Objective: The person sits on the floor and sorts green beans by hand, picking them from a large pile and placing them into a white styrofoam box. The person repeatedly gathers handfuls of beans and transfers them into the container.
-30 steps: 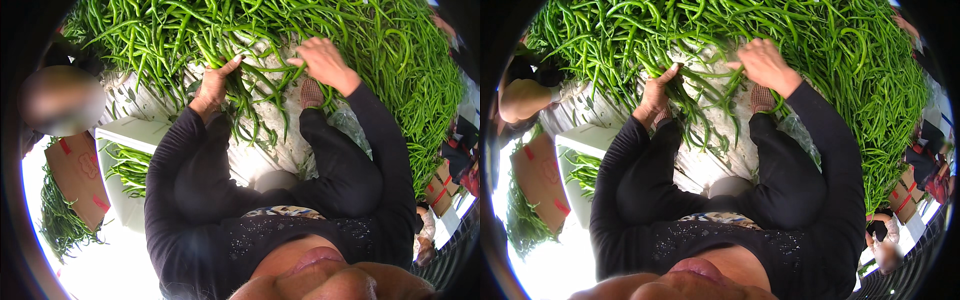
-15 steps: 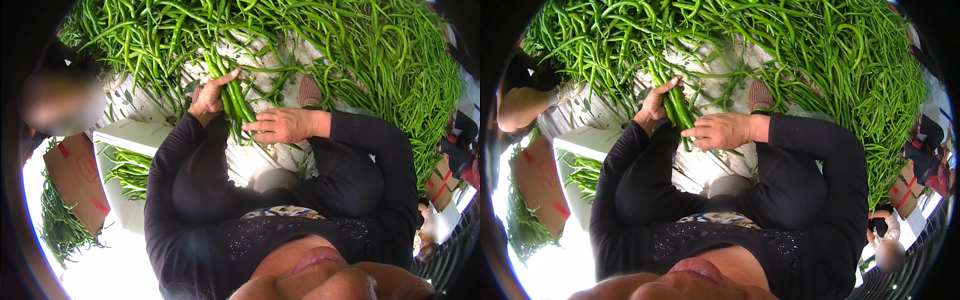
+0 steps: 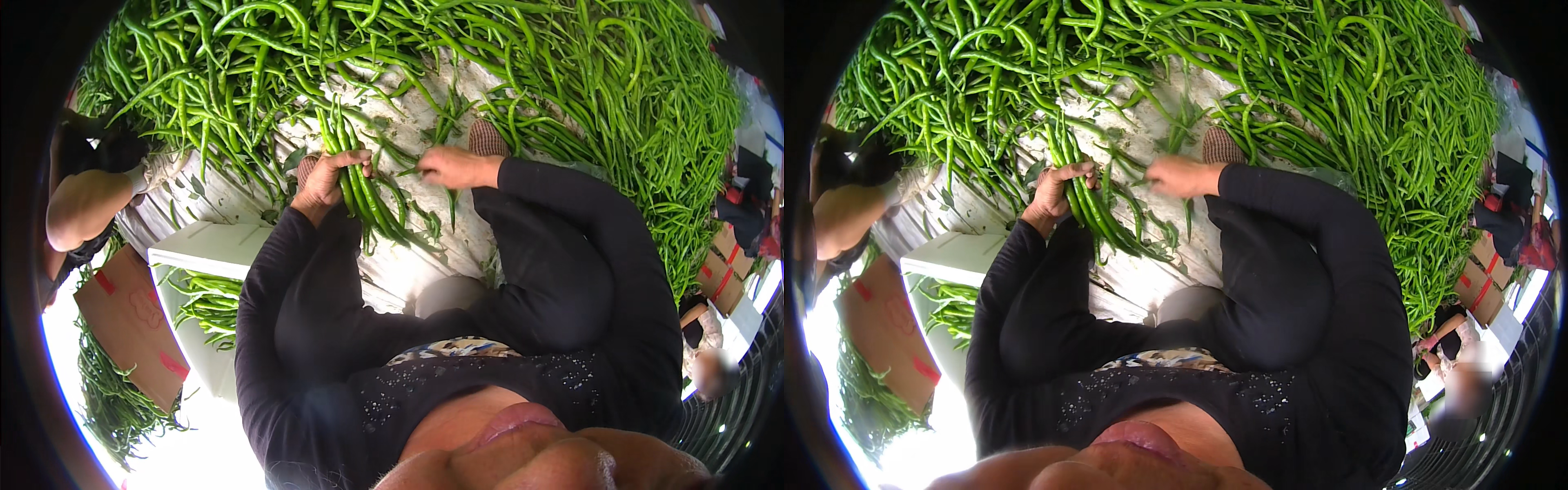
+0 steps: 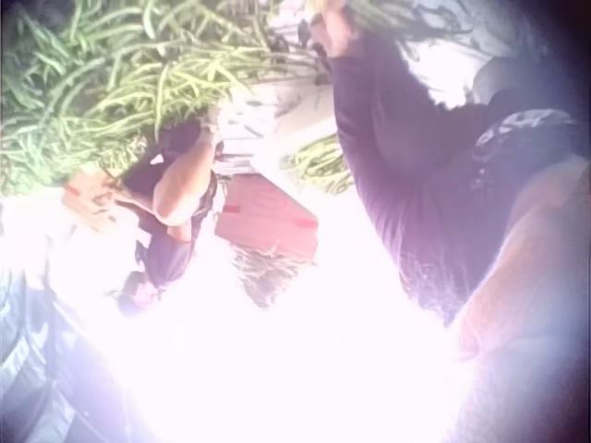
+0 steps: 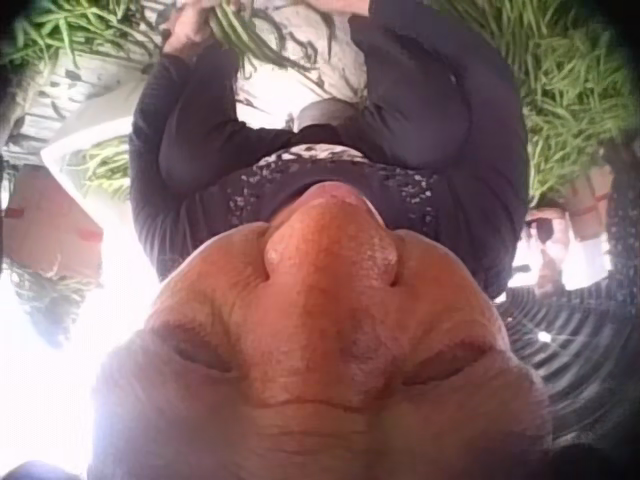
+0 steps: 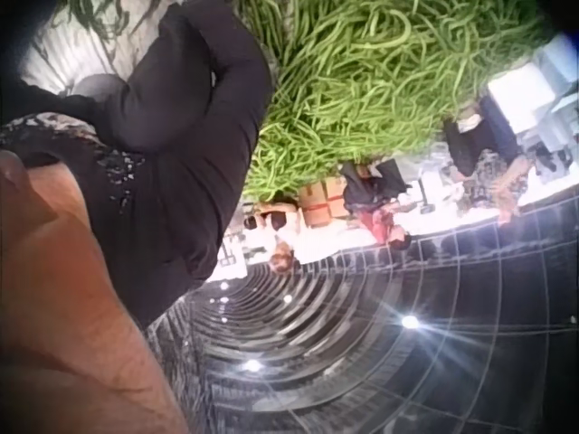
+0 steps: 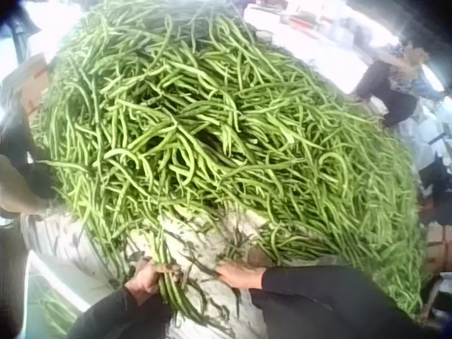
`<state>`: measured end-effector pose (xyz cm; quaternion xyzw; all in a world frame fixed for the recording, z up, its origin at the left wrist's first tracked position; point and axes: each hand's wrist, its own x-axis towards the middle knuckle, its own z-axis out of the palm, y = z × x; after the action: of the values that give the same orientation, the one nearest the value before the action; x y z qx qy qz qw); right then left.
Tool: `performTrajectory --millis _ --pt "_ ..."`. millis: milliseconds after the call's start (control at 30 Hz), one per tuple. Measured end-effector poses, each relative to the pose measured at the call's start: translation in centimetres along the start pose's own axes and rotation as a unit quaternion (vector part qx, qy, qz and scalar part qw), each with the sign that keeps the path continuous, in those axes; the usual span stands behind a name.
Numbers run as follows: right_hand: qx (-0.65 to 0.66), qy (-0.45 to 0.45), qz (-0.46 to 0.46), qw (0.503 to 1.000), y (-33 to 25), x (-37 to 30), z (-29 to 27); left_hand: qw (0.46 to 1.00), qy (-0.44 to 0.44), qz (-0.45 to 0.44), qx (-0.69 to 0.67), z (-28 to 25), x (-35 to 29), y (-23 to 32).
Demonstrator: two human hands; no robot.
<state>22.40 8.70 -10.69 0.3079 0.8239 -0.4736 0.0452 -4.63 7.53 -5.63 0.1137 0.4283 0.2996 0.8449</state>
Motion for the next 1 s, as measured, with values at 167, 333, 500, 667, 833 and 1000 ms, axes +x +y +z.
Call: performTrajectory --millis 167,333,500,667,833,1000 --pt "0.013 0.235 0.247 0.94 5.5 -4.6 -2.9 1.0 0.014 0.022 0.016 0.3 -0.5 0.2" --pt "-0.15 0.167 0.4 0.889 9.6 -10.1 -3.4 0.999 0.03 -0.012 0.011 -0.2 0.0 -0.4" --pt "-0.222 0.137 0.391 0.883 8.6 -11.1 -2.5 0.998 0.039 -0.016 0.038 0.0 0.6 -0.8" --pt "-0.254 0.207 0.389 0.861 9.8 -10.5 -1.9 0.997 0.057 -0.035 0.035 -0.1 0.4 -1.0" --pt "-0.265 0.191 0.373 0.869 10.8 -10.8 -3.2 0.998 0.048 -0.036 0.028 0.0 0.3 -0.9" --pt "-0.19 0.199 0.329 0.903 9.7 -10.1 -5.0 0.998 0.059 -0.036 0.004 -0.8 0.4 -1.2"
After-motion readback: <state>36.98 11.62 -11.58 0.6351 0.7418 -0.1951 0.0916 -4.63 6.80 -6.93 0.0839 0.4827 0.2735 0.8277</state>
